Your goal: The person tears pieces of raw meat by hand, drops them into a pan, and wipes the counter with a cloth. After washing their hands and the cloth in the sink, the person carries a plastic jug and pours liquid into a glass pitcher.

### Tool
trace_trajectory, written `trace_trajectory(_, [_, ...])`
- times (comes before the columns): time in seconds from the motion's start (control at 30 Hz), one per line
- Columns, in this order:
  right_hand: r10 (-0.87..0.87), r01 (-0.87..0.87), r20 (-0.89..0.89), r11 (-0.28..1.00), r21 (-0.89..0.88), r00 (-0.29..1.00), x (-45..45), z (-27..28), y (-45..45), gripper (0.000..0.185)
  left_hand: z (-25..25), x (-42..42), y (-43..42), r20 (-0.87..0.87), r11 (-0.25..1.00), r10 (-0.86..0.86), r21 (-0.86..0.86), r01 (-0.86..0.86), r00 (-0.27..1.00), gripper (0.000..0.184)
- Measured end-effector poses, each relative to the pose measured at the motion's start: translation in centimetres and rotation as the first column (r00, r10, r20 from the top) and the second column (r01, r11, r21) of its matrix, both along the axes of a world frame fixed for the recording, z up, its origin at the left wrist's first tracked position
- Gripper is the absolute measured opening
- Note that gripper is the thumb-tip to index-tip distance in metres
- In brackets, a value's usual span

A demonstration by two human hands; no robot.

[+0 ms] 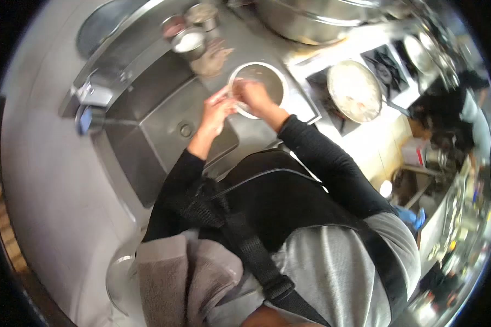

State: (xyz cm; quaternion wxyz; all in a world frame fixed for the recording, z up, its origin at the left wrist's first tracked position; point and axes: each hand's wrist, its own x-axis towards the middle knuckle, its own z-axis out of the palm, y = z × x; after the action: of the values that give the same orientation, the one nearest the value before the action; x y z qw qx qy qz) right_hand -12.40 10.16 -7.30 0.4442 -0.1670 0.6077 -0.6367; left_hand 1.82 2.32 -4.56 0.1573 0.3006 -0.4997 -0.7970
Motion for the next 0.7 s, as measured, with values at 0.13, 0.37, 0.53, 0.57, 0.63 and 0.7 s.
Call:
trace_trajectory(0.13, [-0.066, 0.114, -0.289, 0.982, 0.152, 0.955, 1.4, 2.4, 0.1, 0.004, -0.6, -0.6, 0.0, 0.015, 1.0, -0.007, 0.008, 0.007, 1.0, 0.051])
trace_trajectory(0.37, [0.024, 0.318, 0.718, 0.886, -0.337, 0.695, -2.5, 8.4, 7.3, 0.004, -3.3, 1.8, -3.1, -0.007, 0.993, -0.08, 0.09, 0.08, 0.997, 0.044])
trace_trajectory(0.53, [-0.019, 0.313, 0.585, 0.859, -0.406, 0.811, -7.2, 8.2, 14.7, 0.018, -8.4, 4.7, -5.2, -0.083, 0.864, 0.172, 0.491, -0.11, 0.982, 0.031])
trace_trajectory(0.57, [-0.146, 0.387, 0.562, 0.857, -0.339, 0.814, -8.4, 9.0, 16.7, 0.025, -9.2, 5.9, -5.4, -0.056, 0.863, 0.189, 0.485, -0.139, 0.98, 0.026])
trace_trajectory(0.63, [-0.453, 0.612, 0.569, 0.782, -0.115, 0.686, -11.5, 10.9, 20.3, 0.042, -10.1, 6.9, -5.1, -0.034, 0.86, 0.183, 0.49, -0.143, 0.982, 0.022])
trace_trajectory(0.7, [-0.576, 0.624, 0.299, 0.777, -0.089, 0.761, -14.7, 12.5, 24.3, 0.049, -9.6, 8.3, -5.3, 0.094, 0.893, 0.256, 0.358, -0.272, 0.962, 0.012])
